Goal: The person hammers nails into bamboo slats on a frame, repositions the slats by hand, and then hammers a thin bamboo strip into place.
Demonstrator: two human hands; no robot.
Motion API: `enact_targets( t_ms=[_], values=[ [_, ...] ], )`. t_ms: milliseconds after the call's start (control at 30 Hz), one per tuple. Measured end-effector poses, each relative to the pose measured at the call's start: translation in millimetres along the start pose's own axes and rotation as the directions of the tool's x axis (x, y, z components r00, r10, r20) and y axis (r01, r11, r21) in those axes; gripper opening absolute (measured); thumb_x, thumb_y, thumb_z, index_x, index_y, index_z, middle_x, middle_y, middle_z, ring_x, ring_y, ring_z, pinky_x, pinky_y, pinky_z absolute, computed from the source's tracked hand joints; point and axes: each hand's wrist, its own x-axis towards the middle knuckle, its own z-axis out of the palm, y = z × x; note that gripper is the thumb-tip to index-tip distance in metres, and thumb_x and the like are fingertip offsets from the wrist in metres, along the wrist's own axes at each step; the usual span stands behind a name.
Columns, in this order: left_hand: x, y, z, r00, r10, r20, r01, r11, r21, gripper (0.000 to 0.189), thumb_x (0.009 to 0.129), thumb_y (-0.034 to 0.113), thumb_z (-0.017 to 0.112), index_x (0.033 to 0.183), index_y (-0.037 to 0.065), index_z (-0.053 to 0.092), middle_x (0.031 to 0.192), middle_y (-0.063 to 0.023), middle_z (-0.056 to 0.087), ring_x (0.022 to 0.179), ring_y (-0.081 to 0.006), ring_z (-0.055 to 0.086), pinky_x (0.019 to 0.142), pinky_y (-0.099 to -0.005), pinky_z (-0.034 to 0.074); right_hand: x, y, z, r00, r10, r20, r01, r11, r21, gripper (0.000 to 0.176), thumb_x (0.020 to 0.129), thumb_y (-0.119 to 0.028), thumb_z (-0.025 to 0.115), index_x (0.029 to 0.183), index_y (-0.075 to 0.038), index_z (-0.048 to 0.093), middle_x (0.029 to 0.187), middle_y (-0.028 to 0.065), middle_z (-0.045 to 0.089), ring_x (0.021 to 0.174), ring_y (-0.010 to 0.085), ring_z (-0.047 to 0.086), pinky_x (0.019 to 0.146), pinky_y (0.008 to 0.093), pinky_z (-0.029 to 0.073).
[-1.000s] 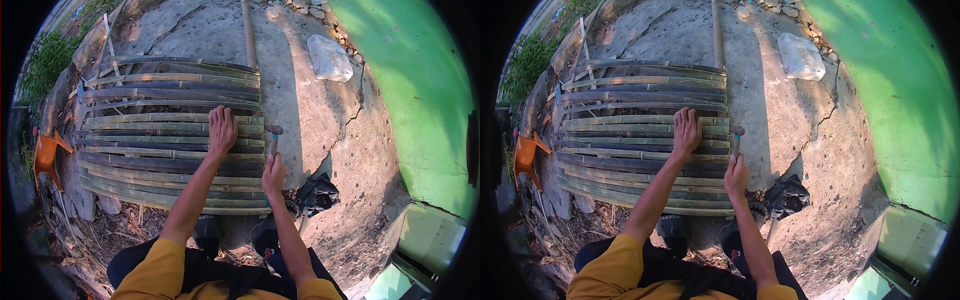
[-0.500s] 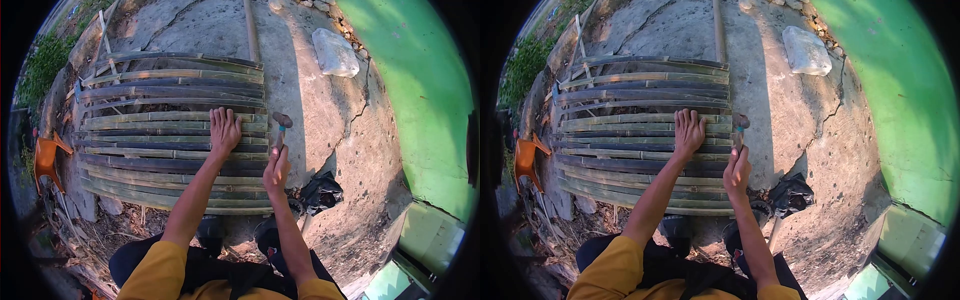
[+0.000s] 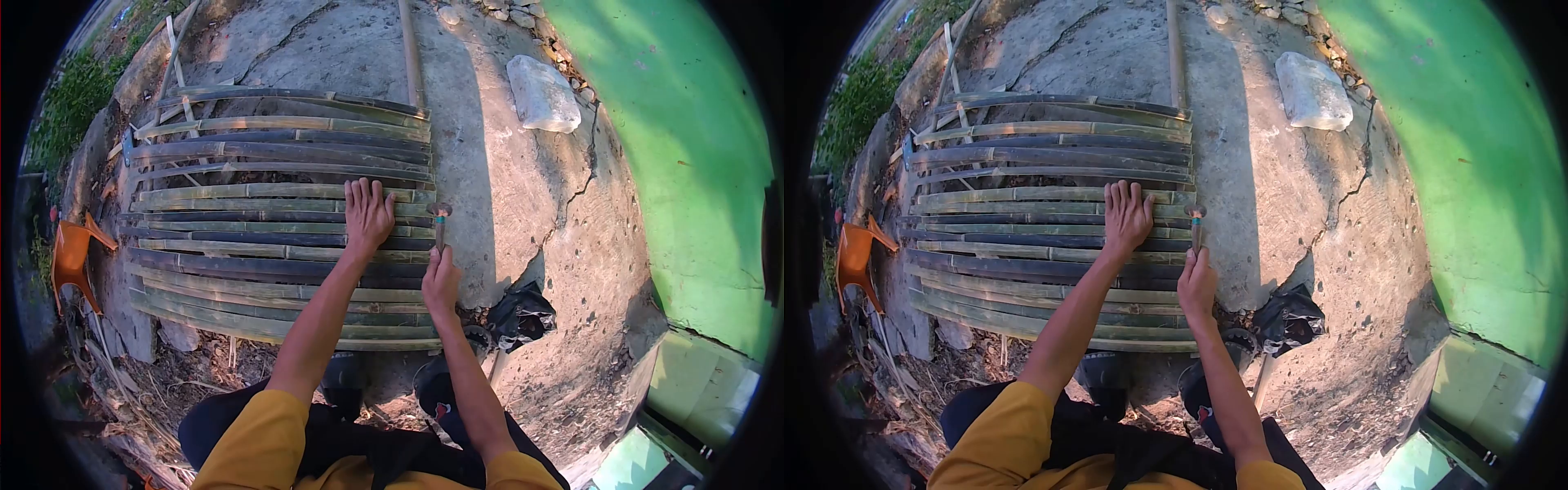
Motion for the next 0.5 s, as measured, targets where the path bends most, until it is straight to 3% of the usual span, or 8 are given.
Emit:
enact_targets(
  t_ms=[233,300,333,500],
  values=[
    [-1,1,0,1.000,-0.006,0.007,0.006,1.000,0.008,0.035,0.102,0.034,0.056,0.107,0.000,0.052,0.111,-0.0217,0.051,0.114,-0.0409,0.050,0.117,-0.0579,0.032,9,-49,-39,0.993,0.070,-0.093,-0.048,0.974,0.221,0.021,0.110,-0.021,0.047,0.107,0.000,0.050,0.071,0.0304,0.063,0.067,0.0521,0.063,0.052,0.0570,0.040],
    [-4,2,0,1.000,-0.012,0.007,0.012,1.000,-0.001,0.035,0.102,0.035,0.056,0.108,0.001,0.052,0.112,-0.0215,0.051,0.114,-0.0409,0.050,0.117,-0.0578,0.032,1,-14,-9,0.997,-0.033,-0.072,0.031,0.999,-0.023,0.022,0.110,-0.021,0.047,0.106,0.000,0.050,0.069,0.0298,0.062,0.064,0.0518,0.062,0.051,0.0562,0.039],
    [-3,2,3,1.000,-0.011,-0.003,0.011,1.000,-0.002,0.035,0.102,0.035,0.056,0.108,0.001,0.052,0.112,-0.0215,0.051,0.114,-0.0409,0.049,0.117,-0.0578,0.032,1,9,5,0.997,-0.074,0.030,0.077,0.989,-0.125,0.022,0.110,-0.021,0.048,0.106,0.000,0.050,0.067,0.0300,0.060,0.062,0.0520,0.061,0.051,0.0562,0.039],
    [1,-1,2,1.000,-0.014,-0.024,0.014,1.000,0.014,0.035,0.101,0.035,0.056,0.109,0.001,0.053,0.112,-0.0215,0.051,0.116,-0.0409,0.049,0.118,-0.0574,0.030,1,-14,-2,0.999,-0.024,-0.043,0.025,0.999,0.030,0.025,0.110,-0.024,0.048,0.106,0.000,0.050,0.068,0.0299,0.061,0.065,0.0522,0.062,0.053,0.0577,0.039]
  ],
)
